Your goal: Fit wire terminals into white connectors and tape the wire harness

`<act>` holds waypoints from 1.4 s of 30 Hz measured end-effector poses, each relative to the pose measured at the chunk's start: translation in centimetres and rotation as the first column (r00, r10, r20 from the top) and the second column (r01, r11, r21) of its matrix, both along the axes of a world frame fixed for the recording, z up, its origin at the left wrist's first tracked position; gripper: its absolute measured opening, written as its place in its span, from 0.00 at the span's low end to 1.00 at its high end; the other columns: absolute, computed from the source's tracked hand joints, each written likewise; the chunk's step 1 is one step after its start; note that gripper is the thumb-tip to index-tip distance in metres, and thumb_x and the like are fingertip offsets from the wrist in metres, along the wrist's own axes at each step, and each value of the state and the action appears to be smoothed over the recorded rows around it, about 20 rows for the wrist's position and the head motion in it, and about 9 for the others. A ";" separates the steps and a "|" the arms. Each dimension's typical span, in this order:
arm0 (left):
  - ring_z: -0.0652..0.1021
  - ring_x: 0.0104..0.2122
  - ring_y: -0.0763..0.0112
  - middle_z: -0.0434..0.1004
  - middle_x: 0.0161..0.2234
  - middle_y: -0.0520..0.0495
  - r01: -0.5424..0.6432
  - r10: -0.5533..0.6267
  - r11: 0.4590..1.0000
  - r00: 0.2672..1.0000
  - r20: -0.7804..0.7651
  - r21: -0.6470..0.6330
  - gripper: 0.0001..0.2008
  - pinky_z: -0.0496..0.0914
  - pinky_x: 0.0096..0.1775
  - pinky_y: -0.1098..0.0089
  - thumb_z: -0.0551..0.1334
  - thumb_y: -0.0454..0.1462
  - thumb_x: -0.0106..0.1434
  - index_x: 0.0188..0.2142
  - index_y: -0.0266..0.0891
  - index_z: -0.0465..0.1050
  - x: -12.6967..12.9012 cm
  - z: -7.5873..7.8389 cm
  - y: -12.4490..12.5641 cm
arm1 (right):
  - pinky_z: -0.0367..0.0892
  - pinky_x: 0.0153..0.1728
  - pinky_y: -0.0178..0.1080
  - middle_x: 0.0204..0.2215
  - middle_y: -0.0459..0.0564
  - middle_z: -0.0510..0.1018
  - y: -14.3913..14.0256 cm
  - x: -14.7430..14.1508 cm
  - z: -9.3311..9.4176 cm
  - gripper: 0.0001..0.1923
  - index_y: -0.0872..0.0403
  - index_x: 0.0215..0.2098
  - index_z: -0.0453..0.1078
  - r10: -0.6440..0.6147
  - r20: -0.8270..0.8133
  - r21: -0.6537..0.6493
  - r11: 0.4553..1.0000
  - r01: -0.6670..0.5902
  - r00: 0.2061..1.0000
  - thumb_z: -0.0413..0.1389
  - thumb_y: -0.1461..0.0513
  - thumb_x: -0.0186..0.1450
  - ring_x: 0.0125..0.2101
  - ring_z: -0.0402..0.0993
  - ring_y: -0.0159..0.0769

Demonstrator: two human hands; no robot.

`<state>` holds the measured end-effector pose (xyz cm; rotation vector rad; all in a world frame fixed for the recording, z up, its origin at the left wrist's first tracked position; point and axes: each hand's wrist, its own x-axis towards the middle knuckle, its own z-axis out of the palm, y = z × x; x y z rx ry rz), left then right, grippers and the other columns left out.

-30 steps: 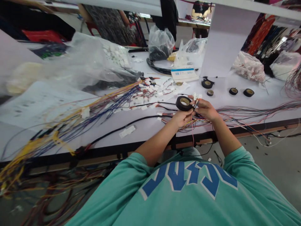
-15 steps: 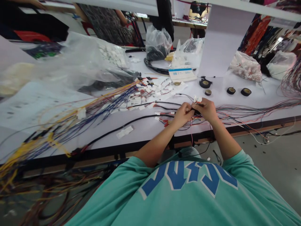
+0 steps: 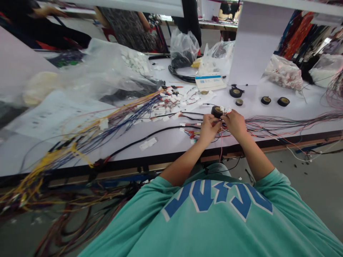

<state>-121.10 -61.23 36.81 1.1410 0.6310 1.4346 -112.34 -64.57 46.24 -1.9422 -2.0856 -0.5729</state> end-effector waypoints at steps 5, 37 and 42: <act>0.72 0.45 0.64 0.69 0.47 0.44 0.105 -0.108 0.993 0.992 0.065 0.047 0.37 0.66 0.47 0.66 0.73 0.33 0.36 0.47 0.40 0.62 -2.7 0.2 2.6 | 0.64 0.34 0.37 0.30 0.52 0.78 0.2 0.7 0.5 0.06 0.56 0.32 0.71 0.155 -0.085 -0.093 0.982 -0.162 0.984 0.53 0.63 0.59 0.33 0.73 0.39; 0.69 0.19 0.72 0.66 0.15 0.55 0.058 -0.043 0.995 0.984 -0.174 0.082 0.11 0.61 0.26 0.73 0.61 0.34 0.53 0.18 0.39 0.61 -2.3 0.4 0.4 | 0.61 0.43 0.47 0.41 0.52 0.79 -1.2 1.3 -1.2 0.16 0.50 0.44 0.73 0.242 -0.004 -0.160 0.958 -0.239 0.970 0.47 0.63 0.63 0.43 0.72 0.43; 0.69 0.20 0.70 0.65 0.16 0.53 -0.036 0.067 0.992 0.963 -0.262 0.120 0.11 0.61 0.27 0.70 0.62 0.35 0.54 0.19 0.39 0.64 -2.8 0.4 -0.6 | 0.58 0.46 0.47 0.38 0.50 0.80 0.5 0.9 -0.4 0.15 0.51 0.38 0.75 0.326 0.004 -0.235 0.919 -0.316 0.945 0.48 0.66 0.59 0.43 0.72 0.42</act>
